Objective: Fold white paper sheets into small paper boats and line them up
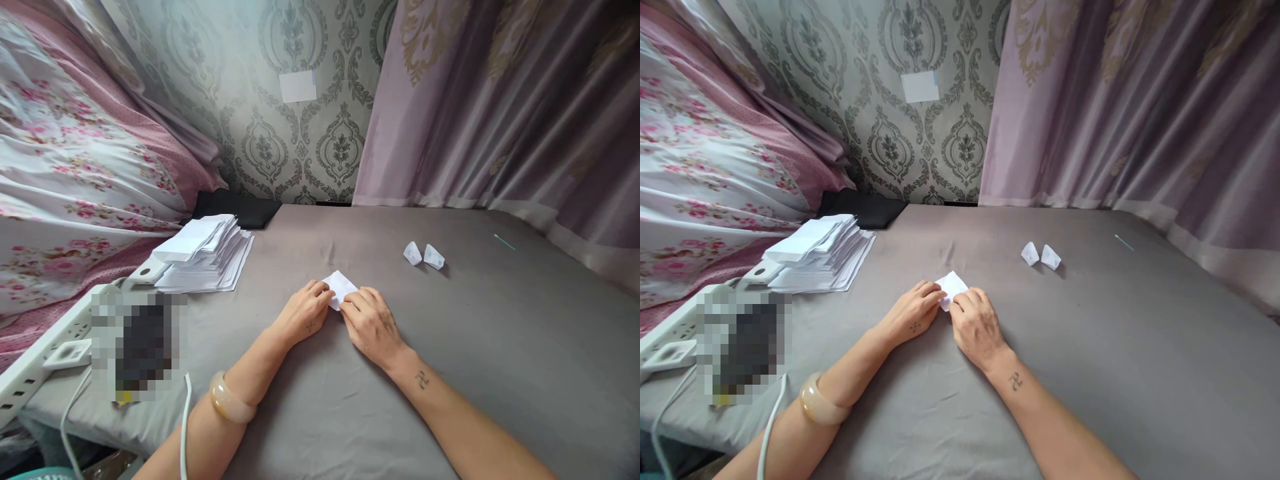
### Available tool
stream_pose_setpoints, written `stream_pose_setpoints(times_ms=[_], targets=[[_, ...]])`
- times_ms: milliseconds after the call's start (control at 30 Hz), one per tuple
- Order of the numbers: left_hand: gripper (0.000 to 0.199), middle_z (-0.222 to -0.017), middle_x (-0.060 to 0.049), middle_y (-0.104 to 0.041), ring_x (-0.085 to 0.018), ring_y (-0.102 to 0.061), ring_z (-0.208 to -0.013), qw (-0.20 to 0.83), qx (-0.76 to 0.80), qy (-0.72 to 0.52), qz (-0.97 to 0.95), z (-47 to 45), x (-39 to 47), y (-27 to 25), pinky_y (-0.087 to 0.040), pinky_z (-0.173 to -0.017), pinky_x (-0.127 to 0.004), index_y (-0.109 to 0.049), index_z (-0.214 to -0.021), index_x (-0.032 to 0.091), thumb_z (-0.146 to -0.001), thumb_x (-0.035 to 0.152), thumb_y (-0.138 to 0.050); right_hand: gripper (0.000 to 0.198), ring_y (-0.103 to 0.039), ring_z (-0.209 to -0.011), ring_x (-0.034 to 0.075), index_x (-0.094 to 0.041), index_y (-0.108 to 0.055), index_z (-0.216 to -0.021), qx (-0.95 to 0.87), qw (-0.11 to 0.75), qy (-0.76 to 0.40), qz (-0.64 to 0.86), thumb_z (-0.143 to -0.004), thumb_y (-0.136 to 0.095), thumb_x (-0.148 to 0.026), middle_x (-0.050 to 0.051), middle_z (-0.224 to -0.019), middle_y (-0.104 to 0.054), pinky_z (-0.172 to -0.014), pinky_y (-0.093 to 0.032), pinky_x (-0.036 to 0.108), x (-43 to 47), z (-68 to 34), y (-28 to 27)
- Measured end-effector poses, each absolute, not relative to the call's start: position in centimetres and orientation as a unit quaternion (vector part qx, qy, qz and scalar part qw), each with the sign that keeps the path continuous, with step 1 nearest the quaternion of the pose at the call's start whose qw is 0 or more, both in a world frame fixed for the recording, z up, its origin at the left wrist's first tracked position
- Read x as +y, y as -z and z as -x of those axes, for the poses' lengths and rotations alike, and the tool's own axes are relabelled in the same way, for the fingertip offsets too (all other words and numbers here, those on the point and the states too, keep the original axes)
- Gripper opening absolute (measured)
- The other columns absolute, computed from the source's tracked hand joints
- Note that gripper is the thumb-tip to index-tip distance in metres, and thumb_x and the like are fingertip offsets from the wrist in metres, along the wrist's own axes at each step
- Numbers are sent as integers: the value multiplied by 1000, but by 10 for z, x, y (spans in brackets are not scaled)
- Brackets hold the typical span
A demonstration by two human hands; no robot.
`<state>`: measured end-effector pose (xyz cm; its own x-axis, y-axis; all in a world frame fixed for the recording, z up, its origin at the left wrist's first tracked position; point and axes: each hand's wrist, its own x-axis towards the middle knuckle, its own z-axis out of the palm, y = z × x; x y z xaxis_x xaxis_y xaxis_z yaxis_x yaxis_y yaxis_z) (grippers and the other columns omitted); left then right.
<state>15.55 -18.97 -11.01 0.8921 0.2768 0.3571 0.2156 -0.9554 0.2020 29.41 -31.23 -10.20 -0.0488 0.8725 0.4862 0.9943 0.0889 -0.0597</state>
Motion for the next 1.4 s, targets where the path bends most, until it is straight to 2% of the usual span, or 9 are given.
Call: stream_pose_setpoints(times_ms=[133, 233, 300, 433, 633, 800, 933, 1200, 1400], targets=[[37, -109, -9, -56, -21, -52, -100, 133, 155, -208, -957, -155, -195, 111, -49, -85, -33, -54, -112, 19, -77, 8, -47, 25, -49, -81, 19, -17, -63, -79, -682, 203, 155, 685, -87, -41, -7, 7, -81, -60, -84, -37, 34, -310, -283, 104], [25, -104, -9, -58, -21, -54, -99, 126, 172, -201, -956, -156, -191, 114, -49, -85, -33, -58, -105, 20, -86, 14, -43, 25, -50, -82, 20, -17, -63, -81, -682, 208, 134, 688, -88, -40, -9, 7, -83, -60, -84, -38, 34, -308, -282, 106], [26, -101, -8, -61, -20, -55, -96, 124, 166, -184, -961, -157, -187, 115, -49, -84, -32, -60, -100, 20, -91, 15, -37, 22, -50, -92, 21, -18, -64, -95, -681, 220, 105, 690, -86, -45, -12, 8, -97, -61, -88, -38, 35, -307, -285, 106], [30, -107, -9, -63, -18, -58, -98, 160, 143, -197, -957, -153, -182, 117, -49, -86, -32, -62, -103, 19, -93, 16, -34, 49, -44, -109, 26, -20, -54, -123, -630, 229, 50, 740, -74, -54, -14, 10, -120, -53, -95, -38, 38, -309, -301, 106], [25, -113, -10, -59, -19, -56, -104, 201, 151, -225, -941, -150, -183, 126, -47, -91, -35, -63, -102, 18, -89, 16, -42, 34, -45, -111, 24, -23, -65, -109, -632, 228, 7, 741, -79, -53, -16, 8, -120, -53, -94, -42, 37, -315, -314, 109], [15, -110, -10, -58, -22, -53, -105, 230, 238, -256, -908, -154, -183, 129, -46, -92, -40, -68, -90, 20, -86, 25, -54, 23, -50, -105, 22, -23, -69, -100, -606, 275, -6, 747, -87, -51, -26, 8, -114, -57, -90, -45, 36, -315, -316, 114], [16, -107, -10, -59, -24, -54, -103, 272, 313, -259, -872, -159, -184, 126, -45, -92, -43, -70, -83, 18, -83, 29, -58, 23, -53, -100, 21, -21, -71, -89, -552, 314, -29, 772, -87, -50, -32, 8, -109, -60, -89, -45, 36, -307, -321, 120], [19, -102, -10, -57, -24, -50, -101, 286, 374, -273, -839, -171, -191, 124, -43, -91, -45, -65, -72, 16, -82, 31, -59, 25, -53, -92, 22, -19, -65, -72, -509, 313, -11, 802, -86, -51, -33, 8, -100, -60, -84, -45, 36, -292, -319, 124], [18, -101, -9, -54, -24, -48, -100, 277, 377, -278, -839, -172, -190, 130, -43, -89, -45, -60, -70, 17, -82, 31, -58, 22, -52, -89, 22, -19, -59, -70, -510, 304, 16, 805, -85, -52, -33, 9, -97, -57, -81, -45, 36, -291, -318, 126]])
